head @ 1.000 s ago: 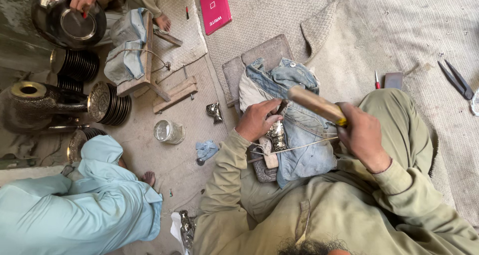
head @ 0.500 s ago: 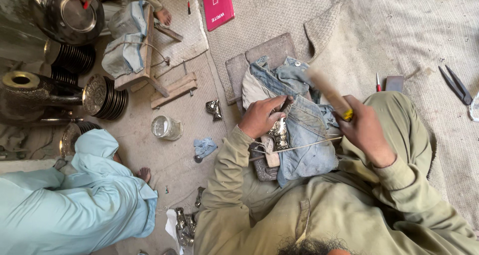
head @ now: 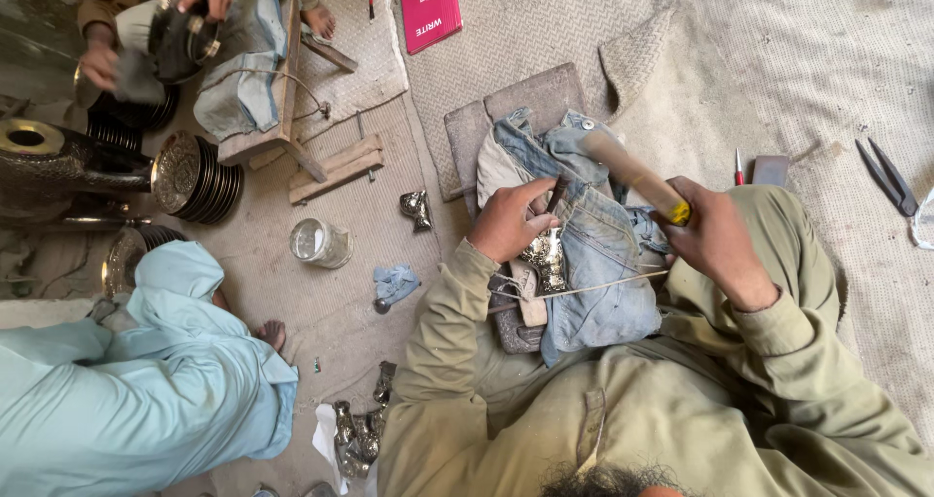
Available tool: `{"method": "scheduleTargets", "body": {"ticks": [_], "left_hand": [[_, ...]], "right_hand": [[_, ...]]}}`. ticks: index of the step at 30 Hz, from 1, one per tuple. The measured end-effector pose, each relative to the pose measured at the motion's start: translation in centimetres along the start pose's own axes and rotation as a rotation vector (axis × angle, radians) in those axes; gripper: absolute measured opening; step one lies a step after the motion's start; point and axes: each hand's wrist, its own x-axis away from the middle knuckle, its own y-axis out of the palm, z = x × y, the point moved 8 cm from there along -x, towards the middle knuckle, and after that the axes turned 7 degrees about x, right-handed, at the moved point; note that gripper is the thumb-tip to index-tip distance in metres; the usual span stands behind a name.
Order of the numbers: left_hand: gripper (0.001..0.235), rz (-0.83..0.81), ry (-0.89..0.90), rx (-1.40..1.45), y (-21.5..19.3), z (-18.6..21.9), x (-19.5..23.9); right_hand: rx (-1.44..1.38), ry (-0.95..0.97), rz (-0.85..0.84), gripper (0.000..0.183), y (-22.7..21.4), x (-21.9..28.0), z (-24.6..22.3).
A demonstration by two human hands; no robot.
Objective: The person sits on the floor and uses a hammer and chisel to emboss a decorative pattern onto a small metal cup. They repeatedly strike the chisel against the cup's surface while holding it steady with their other hand.
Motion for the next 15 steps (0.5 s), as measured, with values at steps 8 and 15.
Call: {"method": "scheduleTargets", "body": {"ticks": [8, 15], "left_hand": [[0.053, -0.004, 0.07, 0.011, -0.2, 0.0, 0.0], [0.05, -0.033, -0.026, 0.108, -0.1, -1.4, 0.1]], "right_hand": [[0.17, -0.096, 0.005, 0.03, -0.1, -0.9, -1.3], [0.084, -0.056, 0.02, 0.033, -0.2, -1.3, -0.9]]}}
